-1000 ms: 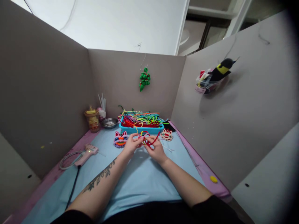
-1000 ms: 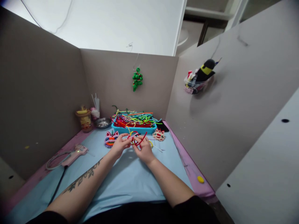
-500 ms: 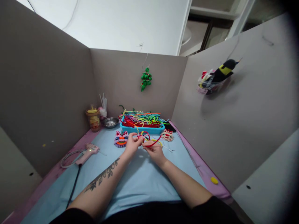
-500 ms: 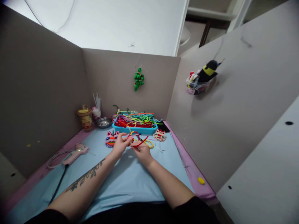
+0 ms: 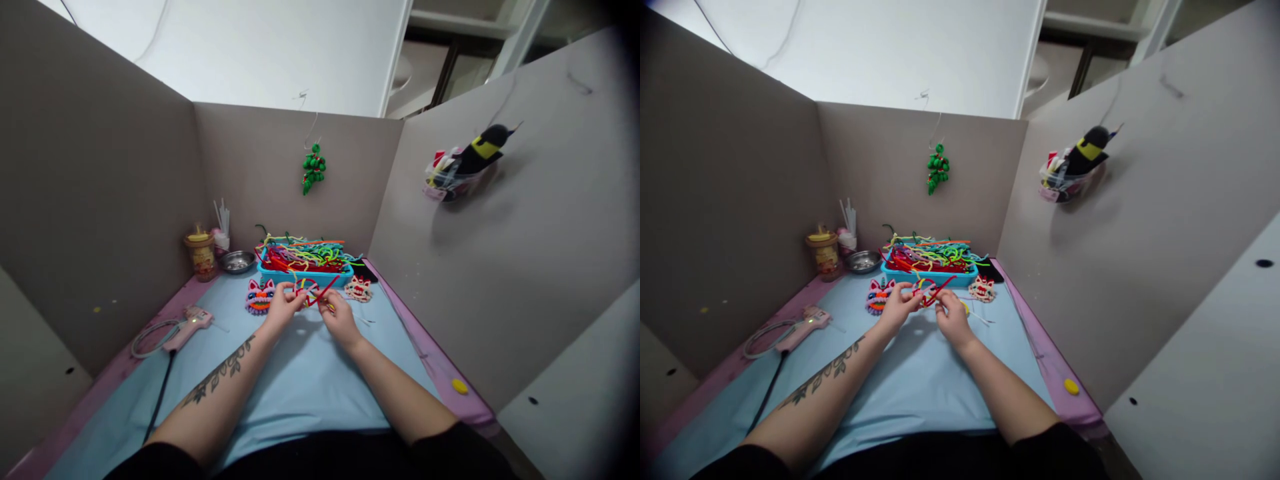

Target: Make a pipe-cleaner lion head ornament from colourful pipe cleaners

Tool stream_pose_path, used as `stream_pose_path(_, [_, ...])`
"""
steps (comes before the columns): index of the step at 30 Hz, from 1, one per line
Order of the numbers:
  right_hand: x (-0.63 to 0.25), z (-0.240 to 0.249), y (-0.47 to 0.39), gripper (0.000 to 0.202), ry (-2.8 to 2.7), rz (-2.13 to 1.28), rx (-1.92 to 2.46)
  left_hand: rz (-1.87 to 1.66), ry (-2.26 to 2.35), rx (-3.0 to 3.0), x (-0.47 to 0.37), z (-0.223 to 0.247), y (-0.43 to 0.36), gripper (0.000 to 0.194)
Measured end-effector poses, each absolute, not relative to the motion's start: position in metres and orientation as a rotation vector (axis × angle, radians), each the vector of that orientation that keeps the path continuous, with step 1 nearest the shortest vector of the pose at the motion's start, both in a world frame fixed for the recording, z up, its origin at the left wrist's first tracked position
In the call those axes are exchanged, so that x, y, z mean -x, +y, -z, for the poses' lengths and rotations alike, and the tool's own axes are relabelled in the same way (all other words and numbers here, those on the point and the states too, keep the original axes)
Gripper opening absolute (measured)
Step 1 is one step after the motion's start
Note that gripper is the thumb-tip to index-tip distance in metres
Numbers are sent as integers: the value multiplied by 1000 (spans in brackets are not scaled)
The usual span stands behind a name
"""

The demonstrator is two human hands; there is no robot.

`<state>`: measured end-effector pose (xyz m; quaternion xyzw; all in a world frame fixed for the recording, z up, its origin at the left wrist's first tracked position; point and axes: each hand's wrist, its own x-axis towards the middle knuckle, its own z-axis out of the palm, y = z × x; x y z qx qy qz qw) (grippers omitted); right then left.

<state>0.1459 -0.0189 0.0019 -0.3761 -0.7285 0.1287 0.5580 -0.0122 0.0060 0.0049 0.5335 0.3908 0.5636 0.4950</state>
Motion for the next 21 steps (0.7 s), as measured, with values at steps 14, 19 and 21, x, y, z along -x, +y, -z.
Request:
stream_pose_path(14, [-145, 12, -3, 12, -1692, -102, 1156, -1260, 850, -1423, 8, -6, 2, 55])
stream_pose_path(19, [-146, 18, 2, 17, -1635, -333, 1157, -1236, 826, -1465, 9, -7, -1, 52])
stream_pose_path(21, [-147, 20, 4, 18, -1626, -372, 1145, -1224, 818, -1481, 9, -7, -1, 50])
